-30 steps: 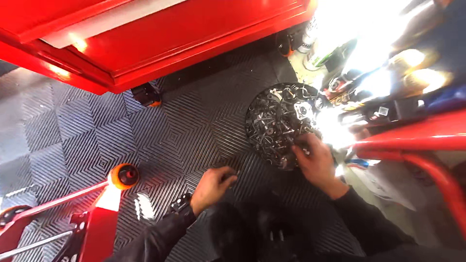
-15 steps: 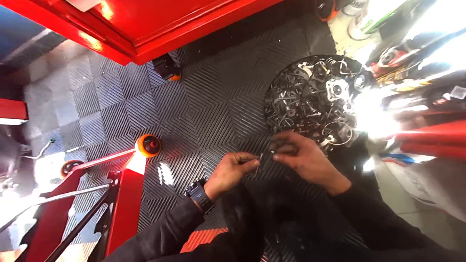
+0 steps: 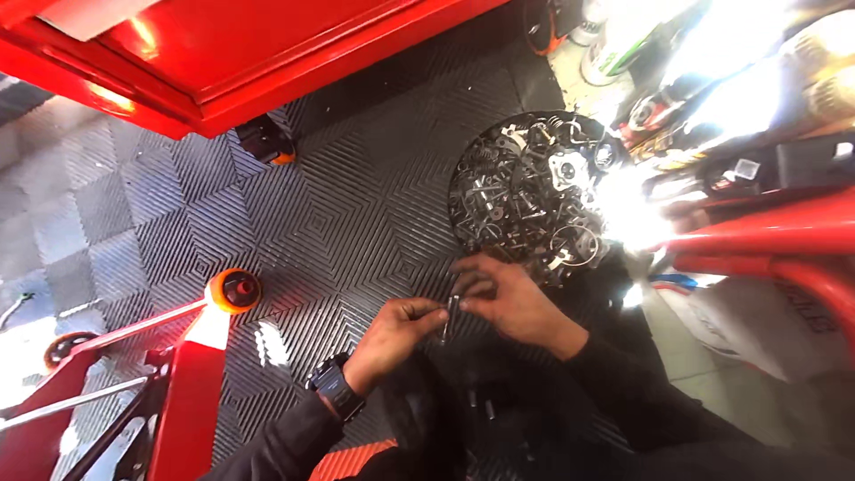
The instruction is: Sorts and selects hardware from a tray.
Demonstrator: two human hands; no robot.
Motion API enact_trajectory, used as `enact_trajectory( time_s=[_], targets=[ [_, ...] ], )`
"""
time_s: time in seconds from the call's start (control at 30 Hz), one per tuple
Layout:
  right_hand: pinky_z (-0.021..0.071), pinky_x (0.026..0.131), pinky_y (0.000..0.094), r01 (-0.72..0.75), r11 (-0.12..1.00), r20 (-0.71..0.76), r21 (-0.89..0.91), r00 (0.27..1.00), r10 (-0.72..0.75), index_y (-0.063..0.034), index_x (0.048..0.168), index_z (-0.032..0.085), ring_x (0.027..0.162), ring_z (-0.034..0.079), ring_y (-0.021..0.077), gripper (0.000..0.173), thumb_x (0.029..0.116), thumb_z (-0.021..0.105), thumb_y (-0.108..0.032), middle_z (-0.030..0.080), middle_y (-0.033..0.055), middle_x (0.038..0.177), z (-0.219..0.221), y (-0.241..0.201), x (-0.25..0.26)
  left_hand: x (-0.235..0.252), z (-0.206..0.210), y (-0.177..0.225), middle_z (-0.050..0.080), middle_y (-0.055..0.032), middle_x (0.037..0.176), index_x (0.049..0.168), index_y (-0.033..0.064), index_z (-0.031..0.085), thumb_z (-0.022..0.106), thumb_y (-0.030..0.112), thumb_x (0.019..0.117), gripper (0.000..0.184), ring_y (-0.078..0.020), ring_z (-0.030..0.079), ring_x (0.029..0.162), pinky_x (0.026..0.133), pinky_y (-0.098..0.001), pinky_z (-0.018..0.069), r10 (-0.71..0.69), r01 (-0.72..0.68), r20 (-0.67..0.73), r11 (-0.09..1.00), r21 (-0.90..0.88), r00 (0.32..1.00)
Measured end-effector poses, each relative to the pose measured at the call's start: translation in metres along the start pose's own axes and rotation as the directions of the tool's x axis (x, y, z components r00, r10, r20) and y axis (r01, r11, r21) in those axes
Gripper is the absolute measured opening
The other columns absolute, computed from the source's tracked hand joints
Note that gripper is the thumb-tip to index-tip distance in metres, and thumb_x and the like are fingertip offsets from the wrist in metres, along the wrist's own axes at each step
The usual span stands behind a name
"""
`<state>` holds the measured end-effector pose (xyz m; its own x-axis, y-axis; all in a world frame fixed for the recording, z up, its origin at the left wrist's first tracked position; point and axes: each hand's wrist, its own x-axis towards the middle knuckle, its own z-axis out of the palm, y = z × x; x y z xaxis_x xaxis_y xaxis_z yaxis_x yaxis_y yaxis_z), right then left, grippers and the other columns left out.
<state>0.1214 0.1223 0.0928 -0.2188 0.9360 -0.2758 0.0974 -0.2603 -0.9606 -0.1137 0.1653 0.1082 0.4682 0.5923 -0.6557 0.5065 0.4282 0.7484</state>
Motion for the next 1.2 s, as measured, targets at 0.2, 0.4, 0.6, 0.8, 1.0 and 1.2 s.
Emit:
enact_trajectory(
  time_s=[0.2, 0.4, 0.6, 0.8, 1.0, 1.2],
  targets=[
    [0.0615, 0.074, 0.0306, 0.027, 0.99, 0.218, -0.135, 0.976, 0.003, -0.0153, 0.114, 0.074, 0.082, 0.068, 0.0097, 0.025, 0.0903, 0.076, -0.009, 0.072, -0.0015, 0.101, 0.002, 0.025, 0.005, -0.004, -0.002, -0.029, 0.075, -0.0033, 0.088, 0.105, 0.0116, 0.079, 0.067, 0.028, 0.1001, 0.021, -0.0145, 0.071, 0.08, 0.078, -0.0341, 0.0596, -0.082, 0.077, 0.121, 0.996, 0.039, 0.989],
    [0.056, 0.087, 0.0405, 0.046, 0.904, 0.408, -0.426, 0.901, 0.147, -0.0189, 0.101, 0.077, 0.092, 0.067, 0.0112, 0.013, 0.0964, 0.07, -0.03, 0.072, -0.0034, 0.1, -0.002, 0.044, 0.005, -0.016, -0.005, -0.08, 0.075, -0.0003, 0.09, 0.107, 0.0147, 0.077, 0.064, 0.039, 0.1002, 0.028, -0.0127, 0.072, 0.082, 0.082, -0.0401, 0.0604, -0.198, 0.094, 0.227, 0.911, 0.403, 0.954],
    [0.0589, 0.074, 0.0365, -0.029, 0.908, 0.349, -0.417, 0.918, 0.189, -0.0188, 0.1, 0.072, 0.075, 0.068, 0.0088, 0.017, 0.0935, 0.074, -0.034, 0.071, -0.0048, 0.084, -0.01, 0.041, 0.006, -0.017, -0.004, -0.092, 0.077, -0.002, 0.101, 0.112, 0.0227, 0.078, 0.057, 0.046, 0.1016, 0.033, -0.0205, 0.072, 0.098, 0.091, -0.0535, 0.0559, -0.115, -0.132, 0.308, 0.727, 0.674, 0.944],
    [0.0588, 0.072, 0.0365, -0.053, 0.915, 0.319, -0.4, 0.928, 0.193, -0.0166, 0.101, 0.071, 0.073, 0.067, 0.0099, 0.017, 0.094, 0.075, -0.031, 0.071, -0.0027, 0.082, -0.011, 0.039, 0.002, -0.01, -0.008, -0.094, 0.076, 0.0004, 0.096, 0.111, 0.0209, 0.078, 0.059, 0.045, 0.1013, 0.032, -0.0146, 0.072, 0.091, 0.088, -0.0466, 0.0574, -0.11, -0.106, 0.311, 0.789, 0.604, 0.944],
    [0.0585, 0.08, 0.0468, 0.087, 0.927, 0.282, -0.365, 0.959, 0.022, -0.0091, 0.106, 0.071, 0.084, 0.07, 0.0178, 0.027, 0.092, 0.077, -0.031, 0.073, 0.0044, 0.09, -0.007, 0.048, 0.013, -0.015, -0.014, -0.116, 0.075, 0.0029, 0.086, 0.105, 0.0213, 0.079, 0.063, 0.045, 0.098, 0.03, -0.0123, 0.072, 0.078, 0.076, -0.0461, 0.0614, 0.08, -0.223, 0.257, 0.773, 0.594, 0.963],
    [0.0565, 0.077, 0.0475, 0.113, 0.943, 0.243, -0.314, 0.969, -0.035, -0.0064, 0.1, 0.071, 0.082, 0.069, 0.0194, 0.021, 0.0904, 0.078, -0.024, 0.071, 0.0049, 0.085, -0.001, 0.041, 0.018, -0.016, -0.01, -0.116, 0.071, 0.0072, 0.075, 0.098, 0.0213, 0.079, 0.063, 0.05, 0.0911, 0.034, -0.0084, 0.066, 0.062, 0.056, -0.0413, 0.0564, 0.129, -0.22, 0.193, 0.78, 0.586, 0.973]
  ],
)
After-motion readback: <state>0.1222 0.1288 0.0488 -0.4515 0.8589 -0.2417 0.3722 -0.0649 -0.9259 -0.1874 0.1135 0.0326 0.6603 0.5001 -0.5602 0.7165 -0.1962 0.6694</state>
